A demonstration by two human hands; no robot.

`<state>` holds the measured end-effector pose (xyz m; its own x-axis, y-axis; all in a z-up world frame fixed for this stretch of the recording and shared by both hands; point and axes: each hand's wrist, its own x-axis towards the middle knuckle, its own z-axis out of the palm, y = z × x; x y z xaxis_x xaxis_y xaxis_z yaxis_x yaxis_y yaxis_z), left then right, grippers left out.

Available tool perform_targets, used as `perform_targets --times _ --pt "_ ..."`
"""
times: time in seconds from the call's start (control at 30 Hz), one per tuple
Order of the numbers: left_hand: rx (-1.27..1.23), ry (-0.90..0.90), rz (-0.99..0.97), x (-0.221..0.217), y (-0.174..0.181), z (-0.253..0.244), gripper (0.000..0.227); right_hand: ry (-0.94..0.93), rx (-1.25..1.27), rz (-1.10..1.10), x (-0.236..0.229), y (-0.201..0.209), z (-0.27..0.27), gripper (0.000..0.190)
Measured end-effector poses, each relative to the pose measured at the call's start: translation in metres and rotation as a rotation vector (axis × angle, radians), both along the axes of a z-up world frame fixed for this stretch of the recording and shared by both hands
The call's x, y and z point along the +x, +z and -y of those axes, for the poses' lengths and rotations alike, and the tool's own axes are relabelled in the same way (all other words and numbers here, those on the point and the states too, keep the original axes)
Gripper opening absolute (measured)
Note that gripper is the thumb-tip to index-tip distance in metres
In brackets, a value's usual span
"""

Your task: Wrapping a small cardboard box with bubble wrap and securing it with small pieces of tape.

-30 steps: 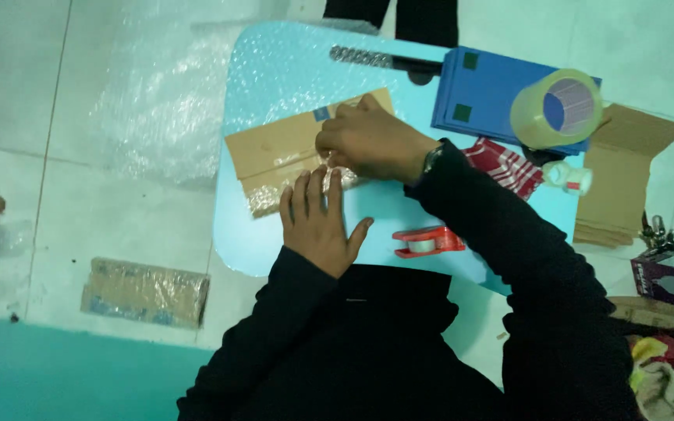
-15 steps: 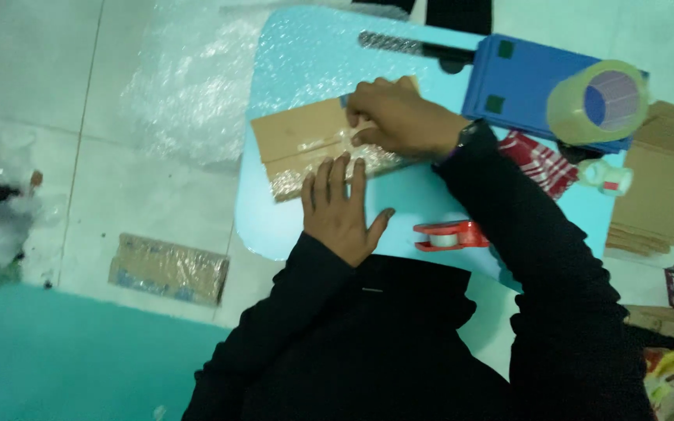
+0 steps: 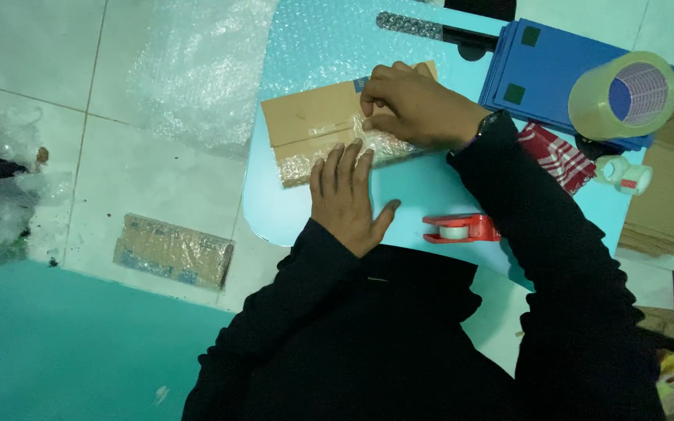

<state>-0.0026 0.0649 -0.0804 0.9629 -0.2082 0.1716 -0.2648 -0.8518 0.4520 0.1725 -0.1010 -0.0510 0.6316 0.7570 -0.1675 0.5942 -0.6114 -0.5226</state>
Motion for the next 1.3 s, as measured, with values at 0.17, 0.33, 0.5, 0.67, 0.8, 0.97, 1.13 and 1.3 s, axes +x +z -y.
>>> perform_targets --times 0.17,0.33,0.5,0.67,0.8,0.97,1.13,1.3 --pt "-0.148 0.066 0.181 0.014 0.012 -0.033 0.066 0.000 0.083 0.250 -0.021 0.018 0.003 0.056" --pt "0.005 0.149 0.168 0.049 0.044 -0.088 0.055 -0.011 -0.003 0.322 -0.049 0.024 -0.019 0.102" --pt "-0.005 0.102 0.083 0.047 0.060 -0.107 0.050 -0.023 -0.147 0.343 -0.072 0.019 -0.017 0.115" --pt "-0.035 -0.028 -0.049 0.042 0.047 -0.114 0.047 0.027 -0.237 0.342 -0.085 0.030 -0.019 0.104" --pt "-0.053 -0.085 -0.146 0.054 0.038 -0.121 0.044 0.053 -0.240 0.281 -0.096 0.034 -0.016 0.102" --pt "-0.027 -0.144 -0.265 0.075 0.033 -0.130 0.044 0.019 -0.244 0.200 -0.107 0.034 -0.017 0.102" --pt "0.060 -0.118 -0.275 0.074 0.033 -0.123 0.042 -0.014 -0.286 0.087 -0.109 0.031 -0.016 0.103" --pt "0.060 -0.050 -0.250 0.072 0.034 -0.121 0.040 0.002 -0.298 0.034 -0.111 0.027 -0.014 0.104"
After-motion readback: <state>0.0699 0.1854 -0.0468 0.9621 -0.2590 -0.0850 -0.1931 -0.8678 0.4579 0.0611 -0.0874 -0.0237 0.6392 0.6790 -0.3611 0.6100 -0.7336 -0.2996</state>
